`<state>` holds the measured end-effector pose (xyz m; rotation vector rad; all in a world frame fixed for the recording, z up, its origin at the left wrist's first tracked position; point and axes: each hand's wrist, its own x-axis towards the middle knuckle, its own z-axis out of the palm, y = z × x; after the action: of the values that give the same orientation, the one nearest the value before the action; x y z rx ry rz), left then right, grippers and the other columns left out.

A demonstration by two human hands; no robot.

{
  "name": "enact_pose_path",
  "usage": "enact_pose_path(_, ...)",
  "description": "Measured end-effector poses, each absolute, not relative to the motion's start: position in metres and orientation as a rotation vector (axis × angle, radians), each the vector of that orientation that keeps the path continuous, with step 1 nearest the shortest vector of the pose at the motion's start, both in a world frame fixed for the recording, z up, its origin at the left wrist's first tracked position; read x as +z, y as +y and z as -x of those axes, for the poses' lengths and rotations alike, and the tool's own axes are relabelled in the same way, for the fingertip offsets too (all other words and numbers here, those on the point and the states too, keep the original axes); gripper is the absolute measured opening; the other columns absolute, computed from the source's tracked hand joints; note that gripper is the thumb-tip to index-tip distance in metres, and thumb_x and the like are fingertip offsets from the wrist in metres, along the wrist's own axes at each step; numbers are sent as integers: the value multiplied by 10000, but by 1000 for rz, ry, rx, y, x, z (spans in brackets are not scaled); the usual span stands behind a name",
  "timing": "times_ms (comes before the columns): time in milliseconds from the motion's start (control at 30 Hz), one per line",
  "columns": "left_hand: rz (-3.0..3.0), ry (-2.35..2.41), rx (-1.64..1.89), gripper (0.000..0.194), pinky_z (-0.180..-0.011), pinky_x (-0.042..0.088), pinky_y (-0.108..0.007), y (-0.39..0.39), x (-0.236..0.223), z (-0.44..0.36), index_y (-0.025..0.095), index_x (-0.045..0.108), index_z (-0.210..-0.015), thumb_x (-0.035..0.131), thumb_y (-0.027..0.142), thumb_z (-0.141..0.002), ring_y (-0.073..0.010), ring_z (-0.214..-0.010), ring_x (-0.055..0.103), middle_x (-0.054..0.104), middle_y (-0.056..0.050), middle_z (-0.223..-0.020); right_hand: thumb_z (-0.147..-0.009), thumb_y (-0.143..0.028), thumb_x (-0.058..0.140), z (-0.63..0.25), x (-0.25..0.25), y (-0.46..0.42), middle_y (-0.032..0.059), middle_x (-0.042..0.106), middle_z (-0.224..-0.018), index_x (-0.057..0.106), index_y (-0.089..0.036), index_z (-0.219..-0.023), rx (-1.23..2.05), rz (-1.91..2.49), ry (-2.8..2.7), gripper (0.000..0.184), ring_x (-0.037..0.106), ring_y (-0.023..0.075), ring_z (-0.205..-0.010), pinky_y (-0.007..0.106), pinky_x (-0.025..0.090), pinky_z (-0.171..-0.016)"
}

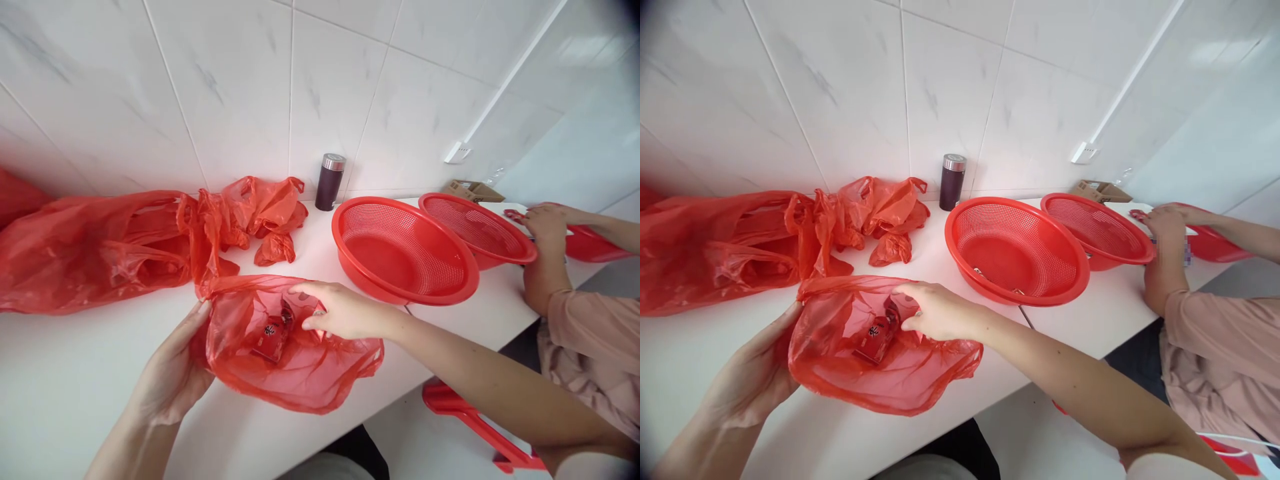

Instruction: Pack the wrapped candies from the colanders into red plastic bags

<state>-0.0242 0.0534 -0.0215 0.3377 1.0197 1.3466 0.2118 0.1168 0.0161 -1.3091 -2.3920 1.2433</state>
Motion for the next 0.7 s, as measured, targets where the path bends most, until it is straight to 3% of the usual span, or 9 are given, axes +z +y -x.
enact_pose_path(267, -381, 959, 1369, 230, -605, 619, -260, 54, -27, 27, 136, 669, -1012, 455, 125, -931, -172, -631, 712, 730, -81, -875, -873, -58, 454, -229, 13, 114, 29, 512, -1382, 417, -305, -1418, 1520, 973, -2305, 600, 514, 147, -1250, 322, 450, -1024)
enact_pose_path(500, -405, 992, 1355, 212, -593, 619, -280, 55, -26, 25, 140, 669, -992, 470, 127, -919, -174, -610, 701, 724, -69, -847, -928, -258, 510, -278, 48, 144, 59, 597, -1242, 555, -250, -1239, 705, 1254, -2213, 314, 584, 186, -1121, 368, 469, -993)
enact_pose_path(600, -428, 997, 1359, 217, -569, 614, -269, 55, -25, 25, 129, 671, -966, 458, 124, -924, -175, -586, 700, 721, -73, -829, -840, -376, 639, -328, 43, 180, 104, 508, -1361, 476, -279, -1354, 534, 1758, -2362, 548, 545, 290, -1179, 461, 461, -976)
enact_pose_path(700, -436, 1007, 1351, 210, -568, 616, -277, 55, -27, 25, 136, 675, -983, 475, 134, -918, -186, -594, 706, 725, -78, -848, -666, -388, 779, -366, 23, 200, 185, 584, -1217, 513, -198, -1321, 746, 2330, -2393, 732, 630, 342, -979, 462, 528, -782)
